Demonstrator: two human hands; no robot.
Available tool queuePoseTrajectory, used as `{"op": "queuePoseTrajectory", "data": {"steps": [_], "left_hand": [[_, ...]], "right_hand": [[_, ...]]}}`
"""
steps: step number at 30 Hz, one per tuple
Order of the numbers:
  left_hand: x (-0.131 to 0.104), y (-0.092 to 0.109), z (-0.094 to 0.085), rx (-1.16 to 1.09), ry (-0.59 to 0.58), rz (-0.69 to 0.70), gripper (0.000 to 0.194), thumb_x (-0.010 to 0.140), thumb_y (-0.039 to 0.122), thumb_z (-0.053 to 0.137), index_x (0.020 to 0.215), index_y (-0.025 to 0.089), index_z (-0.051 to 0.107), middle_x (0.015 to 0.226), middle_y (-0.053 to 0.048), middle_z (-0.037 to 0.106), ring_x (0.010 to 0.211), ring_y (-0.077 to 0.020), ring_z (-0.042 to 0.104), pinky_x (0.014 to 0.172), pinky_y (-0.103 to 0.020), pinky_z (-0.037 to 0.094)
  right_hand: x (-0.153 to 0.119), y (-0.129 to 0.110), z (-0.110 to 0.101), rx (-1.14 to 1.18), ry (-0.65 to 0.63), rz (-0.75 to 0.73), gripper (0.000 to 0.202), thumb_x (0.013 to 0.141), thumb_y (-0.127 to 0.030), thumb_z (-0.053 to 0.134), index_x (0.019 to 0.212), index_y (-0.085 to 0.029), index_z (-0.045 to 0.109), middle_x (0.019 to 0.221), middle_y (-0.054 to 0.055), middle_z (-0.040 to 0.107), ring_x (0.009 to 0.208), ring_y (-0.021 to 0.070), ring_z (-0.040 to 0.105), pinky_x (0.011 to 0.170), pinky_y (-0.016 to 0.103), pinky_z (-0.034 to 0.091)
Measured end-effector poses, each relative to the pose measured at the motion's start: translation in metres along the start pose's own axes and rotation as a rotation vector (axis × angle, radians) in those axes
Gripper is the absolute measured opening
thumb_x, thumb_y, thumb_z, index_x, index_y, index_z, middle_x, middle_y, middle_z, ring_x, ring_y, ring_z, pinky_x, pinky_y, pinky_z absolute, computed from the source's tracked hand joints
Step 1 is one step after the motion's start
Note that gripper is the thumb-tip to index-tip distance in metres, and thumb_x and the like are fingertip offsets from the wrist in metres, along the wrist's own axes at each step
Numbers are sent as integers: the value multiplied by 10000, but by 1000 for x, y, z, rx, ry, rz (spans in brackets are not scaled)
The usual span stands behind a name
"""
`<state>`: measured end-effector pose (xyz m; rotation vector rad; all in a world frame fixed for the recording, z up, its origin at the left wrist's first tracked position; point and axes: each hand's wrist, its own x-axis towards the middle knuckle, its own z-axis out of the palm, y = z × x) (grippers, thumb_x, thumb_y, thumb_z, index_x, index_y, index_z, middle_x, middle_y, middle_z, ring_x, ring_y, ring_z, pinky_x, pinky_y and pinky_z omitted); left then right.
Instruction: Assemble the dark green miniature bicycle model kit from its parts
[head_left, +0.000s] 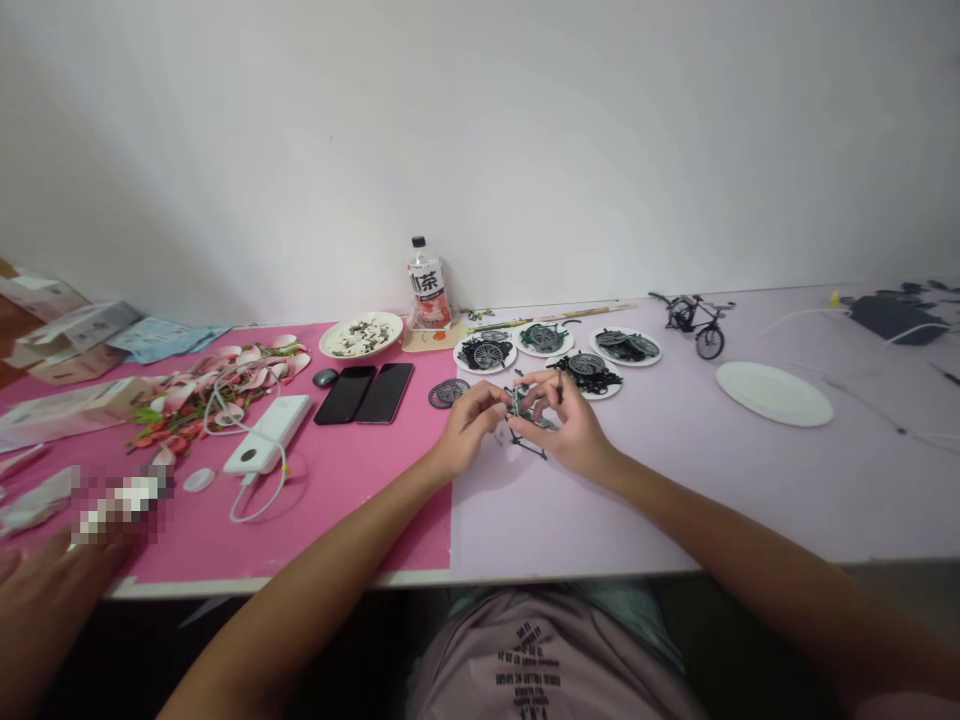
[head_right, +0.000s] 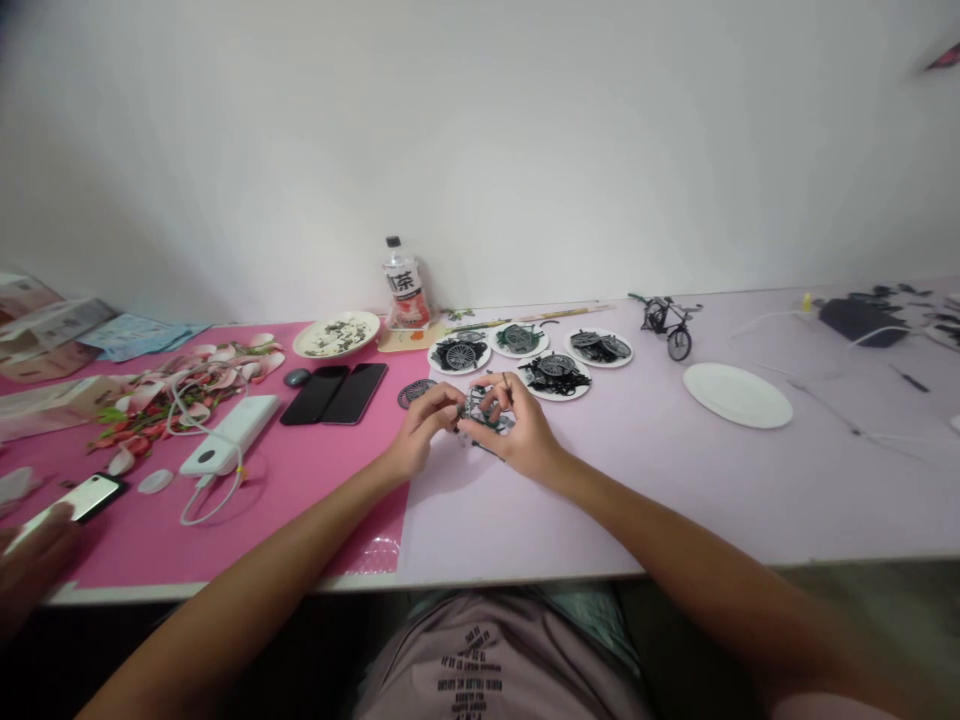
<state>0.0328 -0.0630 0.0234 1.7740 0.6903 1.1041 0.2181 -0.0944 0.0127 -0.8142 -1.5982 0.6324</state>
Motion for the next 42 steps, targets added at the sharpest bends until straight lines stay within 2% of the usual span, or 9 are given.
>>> {"op": "queuePoseTrajectory", "data": {"steps": [5,9,12,17,21,23,25,33,42], "left_hand": [[1,2,3,122,-37,-3,362,926,477,557,731,173,580,772,-26,544,764,-178,520,720,-305,412],[1,-1,6,113,-37,-51,284,881,427,602,763,170,620,768,-17,553,745,-170,511,702,-299,396],[2,-3,6,27,-13,-84,246,839,394,643,753,177,564,706,14,505,679,-143,464,655,-279,361],[4,-3,4,-39,37,-108,322,800,410,682,698,193,467,652,39,431,626,-117,403,620,-260,328],[5,-5,3,-107,77,-120,359,777,418,701,673,198,436,631,43,417,603,-110,388,599,-255,315],[6,-8,2,-142,102,-124,373,771,411,703,661,202,415,618,45,407,589,-109,388,591,-255,313],[7,-12,1,-170,125,-126,388,767,405,704,650,204,394,610,46,394,576,-106,381,580,-255,307],[7,-20,-1,-254,106,-80,393,780,329,706,638,200,363,600,56,349,574,-95,339,567,-246,256],[6,-13,-2,-224,80,-75,396,779,364,716,647,203,379,602,52,369,595,-106,356,578,-249,281]], "right_hand": [[-1,-4,-1,-94,-55,-32,415,787,-332,832,958,-263,460,1143,70,658,870,205,614,762,378,521],[-2,-6,-3,-188,-120,-53,462,784,-336,835,1157,-274,568,951,15,594,803,187,547,800,369,513],[-3,-6,-3,-207,-130,-61,495,784,-338,833,1199,-277,571,910,0,529,806,184,517,818,367,506],[-3,-4,-2,-205,-136,-52,592,782,-343,837,1275,-275,515,932,6,506,825,190,515,836,384,510],[-3,0,-1,-204,-109,-38,426,811,-363,814,1099,-260,517,919,9,541,798,185,523,805,377,512],[-2,1,-1,-186,-89,-30,354,842,-359,780,934,-259,453,928,19,594,803,188,548,792,374,511],[-2,2,-1,-168,-80,-23,396,867,-345,749,842,-261,362,920,27,643,816,192,579,789,372,513],[-2,2,-2,-160,-95,-24,401,906,-343,693,803,-265,313,858,25,674,800,202,629,753,365,526],[0,-1,-3,-147,-87,-44,391,919,-317,679,799,-265,310,862,35,687,810,212,643,769,368,506]]}}
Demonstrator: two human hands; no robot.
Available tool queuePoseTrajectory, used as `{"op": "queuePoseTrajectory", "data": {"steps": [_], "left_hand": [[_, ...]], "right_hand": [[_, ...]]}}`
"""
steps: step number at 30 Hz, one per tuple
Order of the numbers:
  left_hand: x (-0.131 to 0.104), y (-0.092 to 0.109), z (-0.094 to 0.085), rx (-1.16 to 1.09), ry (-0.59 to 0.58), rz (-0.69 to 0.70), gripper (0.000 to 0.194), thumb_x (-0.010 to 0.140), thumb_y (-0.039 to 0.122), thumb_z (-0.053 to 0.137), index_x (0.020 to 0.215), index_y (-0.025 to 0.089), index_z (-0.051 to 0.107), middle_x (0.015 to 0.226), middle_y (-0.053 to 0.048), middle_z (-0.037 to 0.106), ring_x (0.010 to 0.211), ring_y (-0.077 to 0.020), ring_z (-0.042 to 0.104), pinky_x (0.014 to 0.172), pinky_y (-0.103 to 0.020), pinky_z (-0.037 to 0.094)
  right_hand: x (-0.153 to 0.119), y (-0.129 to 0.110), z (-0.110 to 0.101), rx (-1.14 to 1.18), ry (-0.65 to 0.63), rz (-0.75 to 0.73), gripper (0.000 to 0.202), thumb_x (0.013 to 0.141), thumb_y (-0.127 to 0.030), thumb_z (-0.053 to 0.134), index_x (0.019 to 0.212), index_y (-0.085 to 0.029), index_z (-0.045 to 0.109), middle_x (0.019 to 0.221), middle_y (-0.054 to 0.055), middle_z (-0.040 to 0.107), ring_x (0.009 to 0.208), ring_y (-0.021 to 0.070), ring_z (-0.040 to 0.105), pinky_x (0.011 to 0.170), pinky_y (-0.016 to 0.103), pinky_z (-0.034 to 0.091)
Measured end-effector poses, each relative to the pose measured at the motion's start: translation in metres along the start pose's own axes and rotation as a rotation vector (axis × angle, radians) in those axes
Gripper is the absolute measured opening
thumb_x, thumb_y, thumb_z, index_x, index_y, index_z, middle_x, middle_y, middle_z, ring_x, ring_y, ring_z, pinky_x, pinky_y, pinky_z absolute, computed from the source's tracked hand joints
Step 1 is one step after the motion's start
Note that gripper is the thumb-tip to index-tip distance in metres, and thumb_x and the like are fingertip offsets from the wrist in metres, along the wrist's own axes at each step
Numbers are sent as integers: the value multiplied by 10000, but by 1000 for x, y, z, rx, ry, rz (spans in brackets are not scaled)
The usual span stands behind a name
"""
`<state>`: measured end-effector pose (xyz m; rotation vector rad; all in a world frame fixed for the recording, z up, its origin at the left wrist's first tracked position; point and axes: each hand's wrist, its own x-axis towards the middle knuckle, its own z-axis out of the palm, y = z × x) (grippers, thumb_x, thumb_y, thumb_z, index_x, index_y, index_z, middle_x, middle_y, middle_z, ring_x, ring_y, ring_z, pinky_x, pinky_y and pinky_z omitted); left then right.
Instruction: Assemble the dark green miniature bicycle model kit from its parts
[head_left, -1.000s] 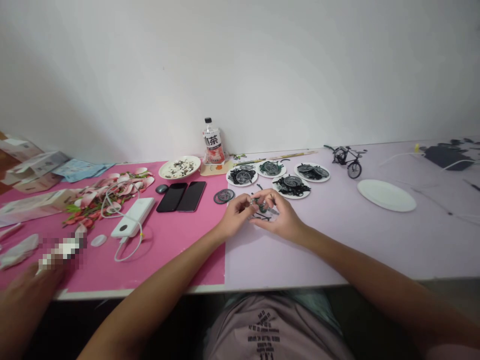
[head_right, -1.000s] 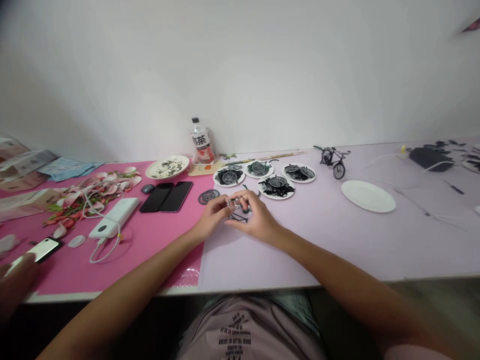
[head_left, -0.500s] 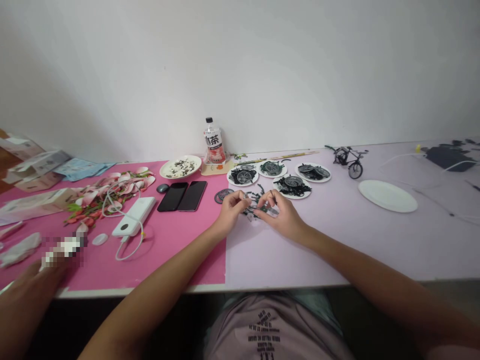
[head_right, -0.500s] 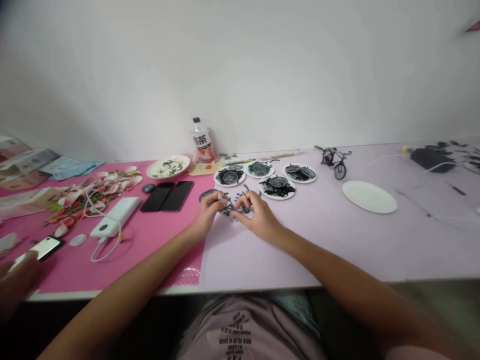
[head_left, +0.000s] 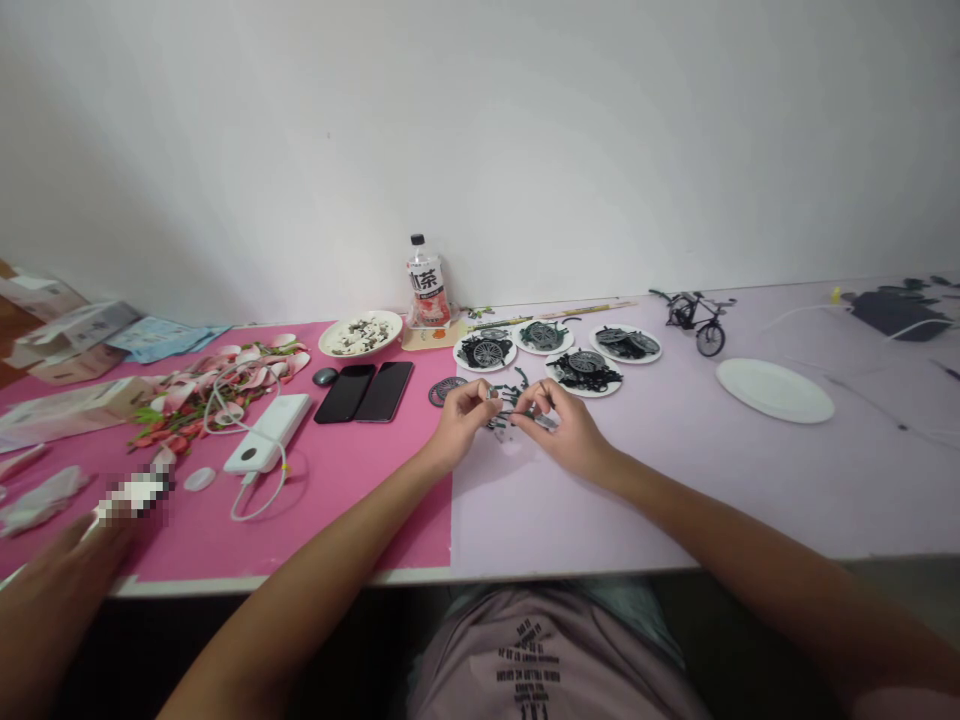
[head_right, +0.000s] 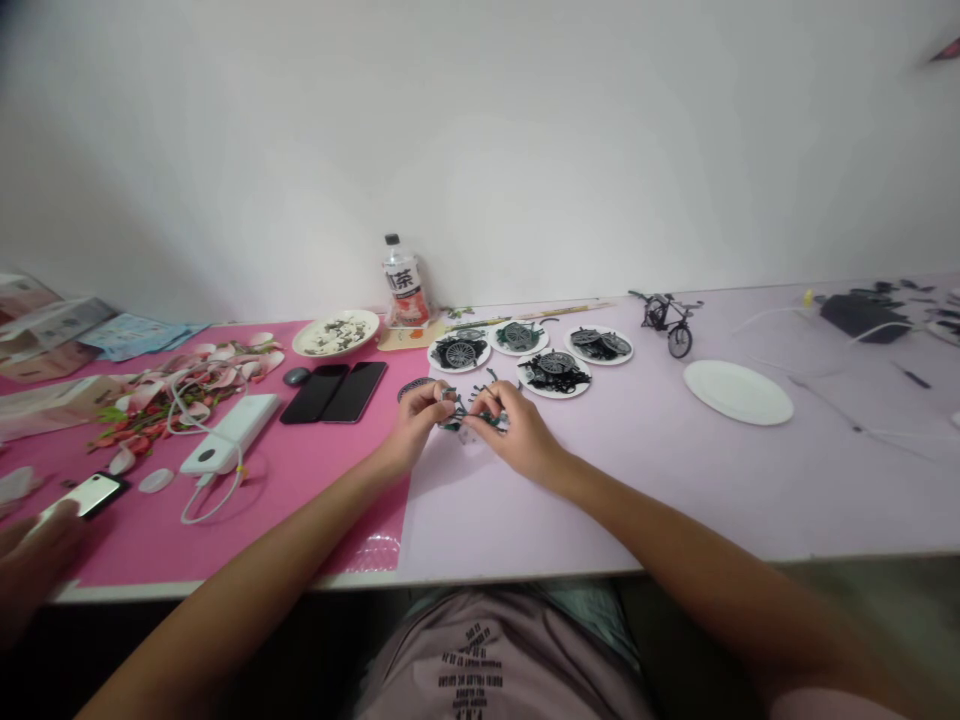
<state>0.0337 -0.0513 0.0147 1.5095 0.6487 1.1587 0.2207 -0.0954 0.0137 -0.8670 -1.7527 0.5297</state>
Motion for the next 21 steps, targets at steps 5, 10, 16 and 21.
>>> {"op": "queuePoseTrajectory", "data": {"steps": [5,10,16,21], "left_hand": [[-1,5,3,0,-18,3,421,774,423,743,652,197,409,599,49,404,606,-109,385,590,-244,304],[-1,3,2,-27,-37,19,421,790,424,756,653,190,434,598,47,415,602,-106,383,591,-243,300],[-1,-1,1,-55,-9,10,417,793,433,787,687,185,469,645,38,438,619,-107,410,599,-247,317],[-1,0,1,-58,-6,1,417,780,425,794,686,183,467,659,35,440,631,-108,411,606,-246,323]], "right_hand": [[1,-3,-1,-26,32,-9,372,926,-296,671,794,-262,325,840,27,671,810,207,632,779,356,498],[2,-3,-2,-38,47,-9,377,927,-296,670,791,-261,320,837,28,670,804,207,618,794,363,498],[2,-3,-1,-36,77,-15,372,930,-297,669,792,-262,324,821,20,666,788,200,612,782,355,499],[2,-2,-1,-23,69,-19,379,925,-278,672,792,-262,317,825,20,670,790,201,618,784,355,497]]}}
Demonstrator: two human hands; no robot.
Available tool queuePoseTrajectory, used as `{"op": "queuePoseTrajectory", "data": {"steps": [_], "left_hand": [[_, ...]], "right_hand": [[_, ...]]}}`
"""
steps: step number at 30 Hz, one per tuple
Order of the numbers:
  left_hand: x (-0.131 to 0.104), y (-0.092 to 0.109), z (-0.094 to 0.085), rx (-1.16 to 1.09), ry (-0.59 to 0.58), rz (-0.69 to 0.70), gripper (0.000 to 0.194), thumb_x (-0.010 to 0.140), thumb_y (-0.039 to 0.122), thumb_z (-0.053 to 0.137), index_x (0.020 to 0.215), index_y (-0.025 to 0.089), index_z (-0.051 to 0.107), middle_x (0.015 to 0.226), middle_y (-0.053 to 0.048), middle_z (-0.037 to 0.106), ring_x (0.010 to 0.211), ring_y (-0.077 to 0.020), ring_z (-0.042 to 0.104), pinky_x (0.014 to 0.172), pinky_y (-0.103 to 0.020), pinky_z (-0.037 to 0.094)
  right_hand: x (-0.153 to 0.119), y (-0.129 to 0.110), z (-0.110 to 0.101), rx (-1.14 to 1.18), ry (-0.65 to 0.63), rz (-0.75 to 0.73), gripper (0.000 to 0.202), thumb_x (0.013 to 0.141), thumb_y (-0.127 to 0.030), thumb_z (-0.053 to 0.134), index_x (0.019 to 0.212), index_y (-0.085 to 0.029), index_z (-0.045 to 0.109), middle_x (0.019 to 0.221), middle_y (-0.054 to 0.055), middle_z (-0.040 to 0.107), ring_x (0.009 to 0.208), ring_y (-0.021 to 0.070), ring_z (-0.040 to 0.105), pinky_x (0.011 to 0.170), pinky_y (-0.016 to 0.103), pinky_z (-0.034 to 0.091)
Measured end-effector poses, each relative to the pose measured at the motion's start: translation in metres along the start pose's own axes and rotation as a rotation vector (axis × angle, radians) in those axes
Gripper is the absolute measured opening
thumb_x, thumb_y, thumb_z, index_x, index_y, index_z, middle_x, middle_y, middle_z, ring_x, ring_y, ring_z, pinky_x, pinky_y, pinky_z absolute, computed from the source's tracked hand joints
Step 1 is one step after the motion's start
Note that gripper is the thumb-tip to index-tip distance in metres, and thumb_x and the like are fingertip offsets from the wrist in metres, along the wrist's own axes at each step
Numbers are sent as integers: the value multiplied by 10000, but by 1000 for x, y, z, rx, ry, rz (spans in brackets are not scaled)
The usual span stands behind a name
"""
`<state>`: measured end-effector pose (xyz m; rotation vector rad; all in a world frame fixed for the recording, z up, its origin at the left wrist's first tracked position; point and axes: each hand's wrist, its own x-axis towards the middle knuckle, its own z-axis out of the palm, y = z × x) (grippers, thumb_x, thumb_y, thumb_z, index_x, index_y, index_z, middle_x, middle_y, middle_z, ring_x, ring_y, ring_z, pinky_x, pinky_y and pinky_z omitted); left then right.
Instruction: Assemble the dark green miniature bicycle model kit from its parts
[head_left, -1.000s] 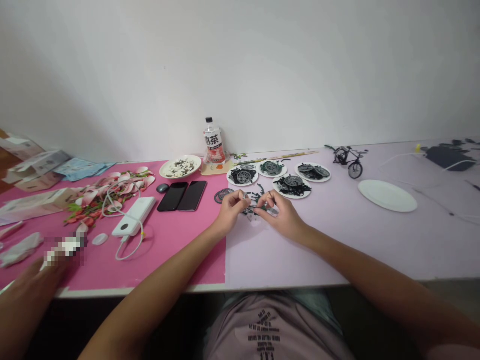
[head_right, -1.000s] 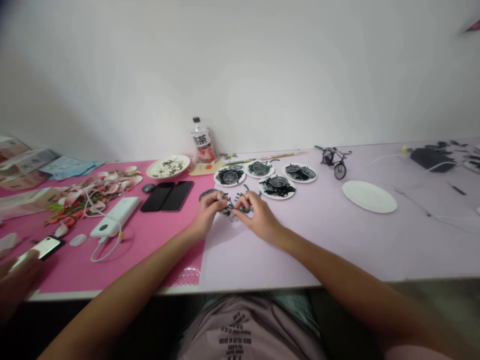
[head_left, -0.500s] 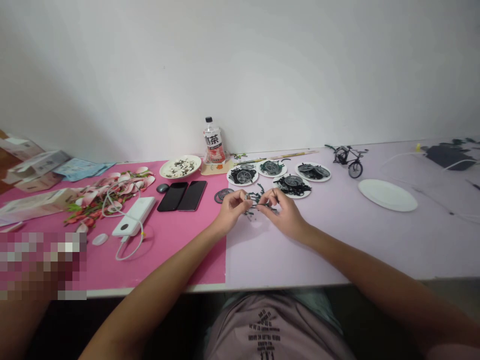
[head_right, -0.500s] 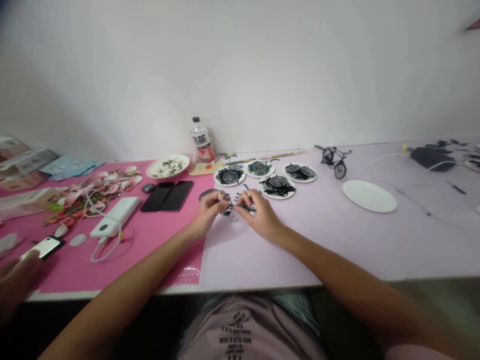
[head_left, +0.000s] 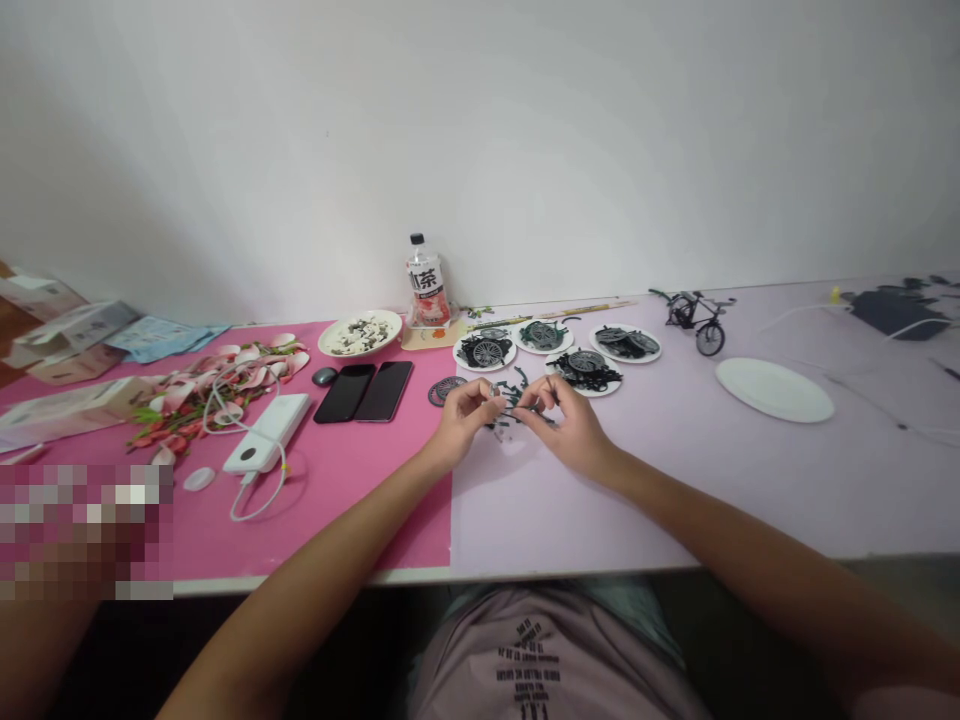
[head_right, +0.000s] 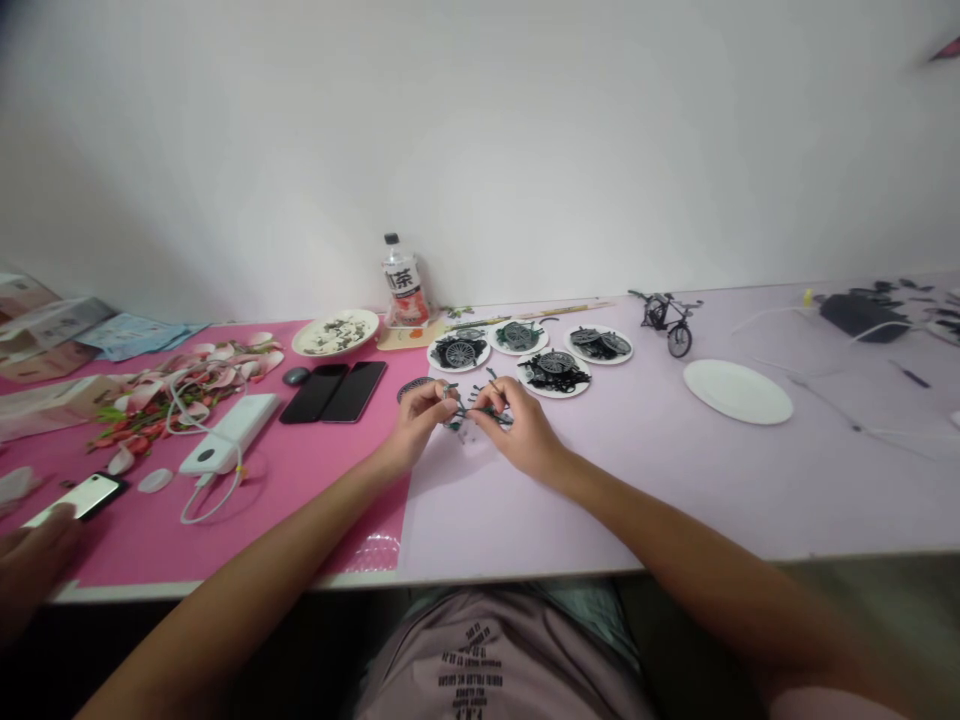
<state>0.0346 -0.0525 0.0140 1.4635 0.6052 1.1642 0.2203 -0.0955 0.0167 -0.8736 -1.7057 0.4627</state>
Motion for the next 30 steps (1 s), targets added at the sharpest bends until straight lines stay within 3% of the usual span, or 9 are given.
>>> {"op": "queuePoseTrajectory", "data": {"steps": [13,30], "left_hand": [[-1,6,3,124,14,92,361,802,333,710,639,188,424,660,34,414,641,-117,407,609,-249,324],[0,-3,-2,-10,-34,53,390,826,375,741,686,192,427,650,48,409,612,-107,388,596,-249,304]], "right_hand": [[-2,1,1,-10,-9,-14,389,909,-267,694,798,-264,321,832,15,670,768,200,601,754,351,491],[0,-4,0,6,5,18,382,924,-317,679,785,-262,327,829,22,679,793,202,618,784,357,494]]}}
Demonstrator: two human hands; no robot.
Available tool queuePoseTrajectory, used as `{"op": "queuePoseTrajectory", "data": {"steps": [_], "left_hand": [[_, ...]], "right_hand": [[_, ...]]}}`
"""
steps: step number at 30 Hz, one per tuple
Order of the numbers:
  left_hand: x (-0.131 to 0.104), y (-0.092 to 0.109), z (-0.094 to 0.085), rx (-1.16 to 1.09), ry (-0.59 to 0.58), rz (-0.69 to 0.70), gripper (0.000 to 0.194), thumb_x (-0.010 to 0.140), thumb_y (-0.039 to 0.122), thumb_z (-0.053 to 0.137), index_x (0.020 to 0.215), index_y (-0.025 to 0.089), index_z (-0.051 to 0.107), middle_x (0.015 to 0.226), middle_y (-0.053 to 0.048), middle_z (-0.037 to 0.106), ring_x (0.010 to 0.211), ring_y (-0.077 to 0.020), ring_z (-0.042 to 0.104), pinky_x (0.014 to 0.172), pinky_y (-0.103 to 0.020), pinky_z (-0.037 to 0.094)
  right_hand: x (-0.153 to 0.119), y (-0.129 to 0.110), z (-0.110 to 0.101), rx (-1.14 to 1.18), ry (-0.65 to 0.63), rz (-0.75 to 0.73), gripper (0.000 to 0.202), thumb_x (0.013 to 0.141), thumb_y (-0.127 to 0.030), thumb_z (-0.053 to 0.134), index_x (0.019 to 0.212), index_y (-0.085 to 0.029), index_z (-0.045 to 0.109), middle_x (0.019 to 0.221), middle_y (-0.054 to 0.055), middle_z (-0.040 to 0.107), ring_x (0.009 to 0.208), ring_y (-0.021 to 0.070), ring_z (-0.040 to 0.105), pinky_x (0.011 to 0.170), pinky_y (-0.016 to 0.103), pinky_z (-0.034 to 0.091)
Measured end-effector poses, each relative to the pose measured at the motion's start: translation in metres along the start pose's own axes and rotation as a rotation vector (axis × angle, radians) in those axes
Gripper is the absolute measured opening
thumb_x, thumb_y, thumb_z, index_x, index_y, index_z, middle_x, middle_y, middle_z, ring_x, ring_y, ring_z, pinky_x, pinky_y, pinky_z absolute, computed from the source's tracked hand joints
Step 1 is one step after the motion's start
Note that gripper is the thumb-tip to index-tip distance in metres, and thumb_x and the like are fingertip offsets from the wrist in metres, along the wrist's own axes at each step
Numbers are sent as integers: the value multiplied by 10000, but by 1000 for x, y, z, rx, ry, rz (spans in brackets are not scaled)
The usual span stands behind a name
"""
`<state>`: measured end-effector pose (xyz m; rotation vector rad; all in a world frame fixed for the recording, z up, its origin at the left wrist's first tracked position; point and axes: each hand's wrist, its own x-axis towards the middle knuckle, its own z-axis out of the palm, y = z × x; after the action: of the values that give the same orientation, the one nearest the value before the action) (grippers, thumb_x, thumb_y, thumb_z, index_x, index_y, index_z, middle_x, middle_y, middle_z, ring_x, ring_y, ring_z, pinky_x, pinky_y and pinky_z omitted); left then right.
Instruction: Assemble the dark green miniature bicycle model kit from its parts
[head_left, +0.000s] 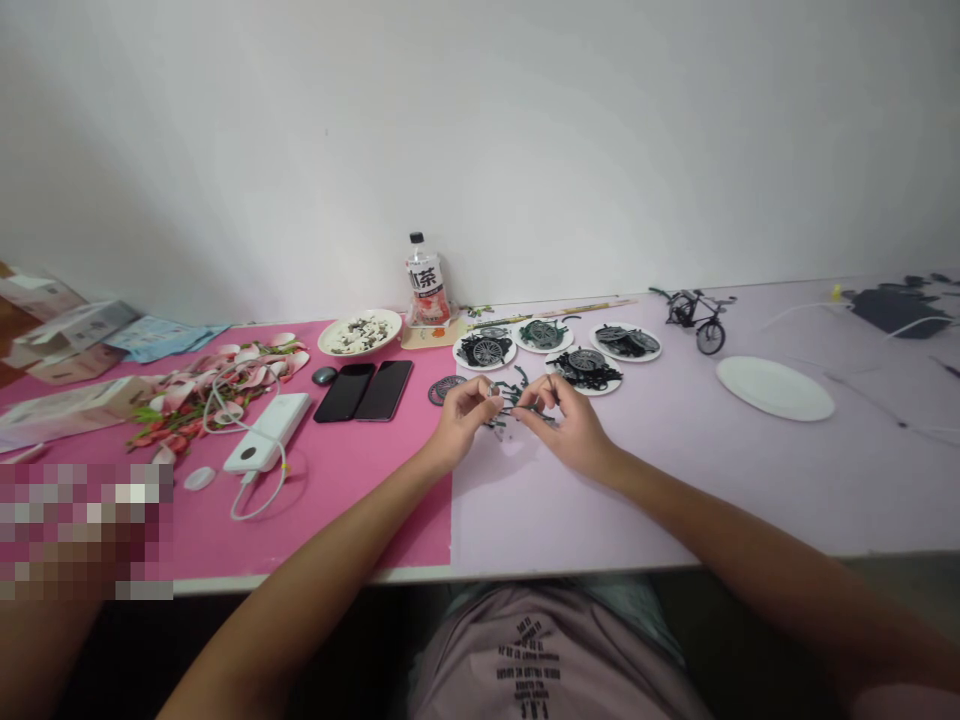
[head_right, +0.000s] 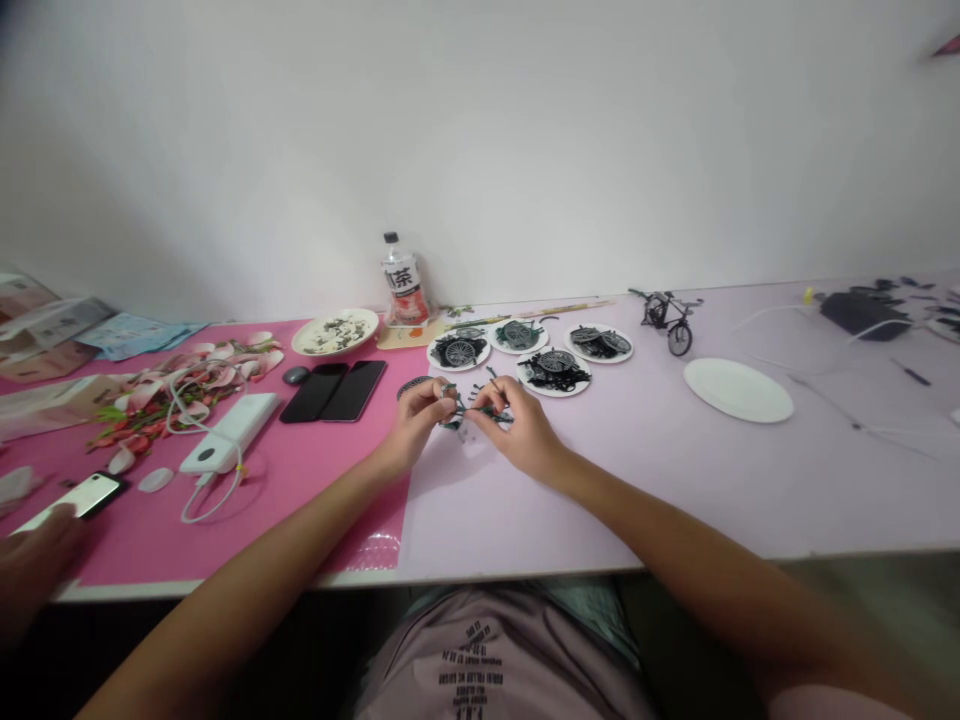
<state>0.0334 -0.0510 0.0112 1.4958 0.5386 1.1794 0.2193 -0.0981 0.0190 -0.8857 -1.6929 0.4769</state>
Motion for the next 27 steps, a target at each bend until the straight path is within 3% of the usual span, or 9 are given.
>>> {"op": "queuePoseTrajectory", "data": {"steps": [6,12,15,22,27], "left_hand": [[1,-4,-1,-29,34,-72,404,791,391,745,664,191,417,635,50,405,600,-102,388,600,-246,313],[2,0,4,-82,69,-162,361,778,466,719,668,165,552,725,-11,541,644,-123,480,583,-258,348],[4,5,7,-133,89,-199,361,748,490,691,663,155,588,731,-26,545,618,-126,477,542,-266,340],[5,2,6,-162,73,-200,282,707,385,702,645,158,545,725,-19,535,610,-115,475,537,-256,340],[7,-4,3,-172,53,-249,264,739,397,686,730,163,564,721,-4,540,600,-119,496,552,-256,366]], "right_hand": [[-1,2,0,7,-7,4,399,927,-350,686,790,-264,322,839,28,681,809,211,625,798,377,503],[-1,3,0,-1,11,7,398,921,-337,695,790,-262,327,825,19,671,791,205,615,777,363,478],[-1,4,0,5,11,5,397,920,-322,698,792,-261,328,830,14,665,797,201,617,783,359,470],[-1,4,1,-8,25,14,405,914,-328,704,786,-259,326,825,13,668,791,198,606,779,359,471],[-1,3,1,2,22,17,406,914,-324,698,786,-262,318,822,14,668,777,201,590,760,362,468]]}}
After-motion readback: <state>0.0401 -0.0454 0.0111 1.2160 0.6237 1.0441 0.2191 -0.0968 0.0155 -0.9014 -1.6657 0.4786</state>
